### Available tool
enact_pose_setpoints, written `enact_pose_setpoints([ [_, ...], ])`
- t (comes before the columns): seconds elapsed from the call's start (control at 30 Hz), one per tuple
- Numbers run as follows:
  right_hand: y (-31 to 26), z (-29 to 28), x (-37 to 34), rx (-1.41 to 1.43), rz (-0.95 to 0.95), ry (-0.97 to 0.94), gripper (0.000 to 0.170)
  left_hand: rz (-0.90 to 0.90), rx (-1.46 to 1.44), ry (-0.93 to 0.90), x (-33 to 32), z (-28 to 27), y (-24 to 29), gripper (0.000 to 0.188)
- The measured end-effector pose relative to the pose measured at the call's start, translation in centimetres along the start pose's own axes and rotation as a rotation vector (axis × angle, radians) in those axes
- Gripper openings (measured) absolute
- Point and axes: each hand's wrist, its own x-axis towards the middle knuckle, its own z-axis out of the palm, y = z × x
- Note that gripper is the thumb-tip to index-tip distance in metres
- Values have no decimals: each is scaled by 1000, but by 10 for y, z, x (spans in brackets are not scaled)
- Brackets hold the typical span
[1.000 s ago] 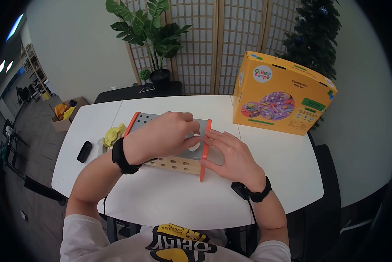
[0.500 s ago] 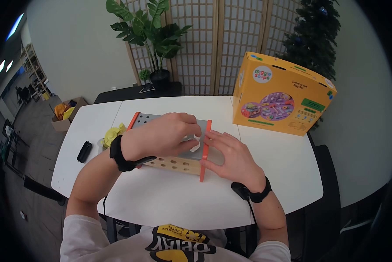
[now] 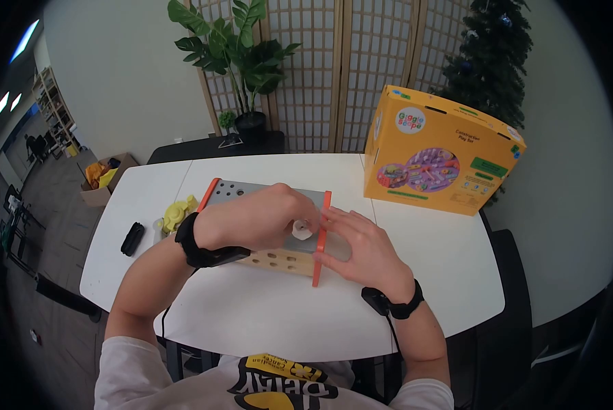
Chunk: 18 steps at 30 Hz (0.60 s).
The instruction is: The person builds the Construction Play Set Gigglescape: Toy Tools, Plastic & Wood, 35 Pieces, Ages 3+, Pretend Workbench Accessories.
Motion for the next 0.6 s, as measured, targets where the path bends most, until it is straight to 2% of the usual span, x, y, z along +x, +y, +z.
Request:
enact_pose_setpoints([
  [0.1, -2, 0, 1, 24, 7, 15, 49, -59, 127, 176, 1, 6, 7, 13],
  [0.2, -1, 0, 0, 28, -2, 21, 49, -241, 285, -5, 3, 4, 18, 14],
  [0.3, 0, 1, 0, 12, -7, 19, 49, -241, 323, -71, 4, 5, 19, 13],
  [0.4, 1, 1, 0, 3, -15, 16, 50, -23, 184, 10, -1, 8, 7, 10],
  [0.6, -3, -2, 1, 25, -1, 10, 49, -2, -72, 40, -4, 8, -1, 10],
])
